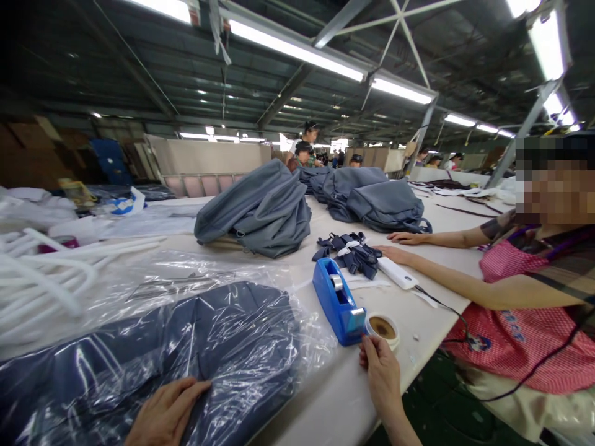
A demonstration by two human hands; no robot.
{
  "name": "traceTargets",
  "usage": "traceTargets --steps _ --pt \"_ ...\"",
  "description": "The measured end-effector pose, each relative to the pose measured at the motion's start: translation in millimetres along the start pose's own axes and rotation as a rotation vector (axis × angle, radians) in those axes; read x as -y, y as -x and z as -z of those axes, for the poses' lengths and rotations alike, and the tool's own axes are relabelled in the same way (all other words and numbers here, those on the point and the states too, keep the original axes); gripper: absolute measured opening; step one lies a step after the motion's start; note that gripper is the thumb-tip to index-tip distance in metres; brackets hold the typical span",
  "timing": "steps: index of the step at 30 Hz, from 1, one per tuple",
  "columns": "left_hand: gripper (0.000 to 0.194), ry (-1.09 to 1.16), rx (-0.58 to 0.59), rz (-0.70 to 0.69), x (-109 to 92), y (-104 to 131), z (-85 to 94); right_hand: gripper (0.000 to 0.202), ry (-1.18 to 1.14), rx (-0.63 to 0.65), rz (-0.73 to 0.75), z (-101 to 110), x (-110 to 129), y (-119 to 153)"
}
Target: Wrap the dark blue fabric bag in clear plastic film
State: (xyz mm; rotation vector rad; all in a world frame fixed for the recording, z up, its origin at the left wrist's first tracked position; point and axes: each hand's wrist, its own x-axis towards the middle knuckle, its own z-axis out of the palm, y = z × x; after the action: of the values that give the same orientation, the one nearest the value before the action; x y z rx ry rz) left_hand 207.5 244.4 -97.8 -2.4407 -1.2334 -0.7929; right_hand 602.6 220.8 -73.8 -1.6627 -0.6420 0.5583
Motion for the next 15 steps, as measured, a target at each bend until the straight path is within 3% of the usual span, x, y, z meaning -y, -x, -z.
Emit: traceTargets --steps 4,8,11,15 --pt "0.033 0.072 0.015 0.085 -12.7 -4.7 5.7 0.058 0.241 0.048 0.082 29.0 7.0 1.3" --pt "0.036 0.143 0.052 0.200 -26.4 -14.7 12.0 0.050 0.530 0.232 0.486 44.2 46.2 4.1" --pt "0.038 0.170 0.100 0.225 -30.6 -18.6 16.0 0.040 0.564 0.534 0.697 27.8 99.7 22.5" --pt "0.039 0.192 0.135 0.251 -33.8 -20.5 19.8 0.038 0.767 1.057 0.743 -22.2 155.4 45.4"
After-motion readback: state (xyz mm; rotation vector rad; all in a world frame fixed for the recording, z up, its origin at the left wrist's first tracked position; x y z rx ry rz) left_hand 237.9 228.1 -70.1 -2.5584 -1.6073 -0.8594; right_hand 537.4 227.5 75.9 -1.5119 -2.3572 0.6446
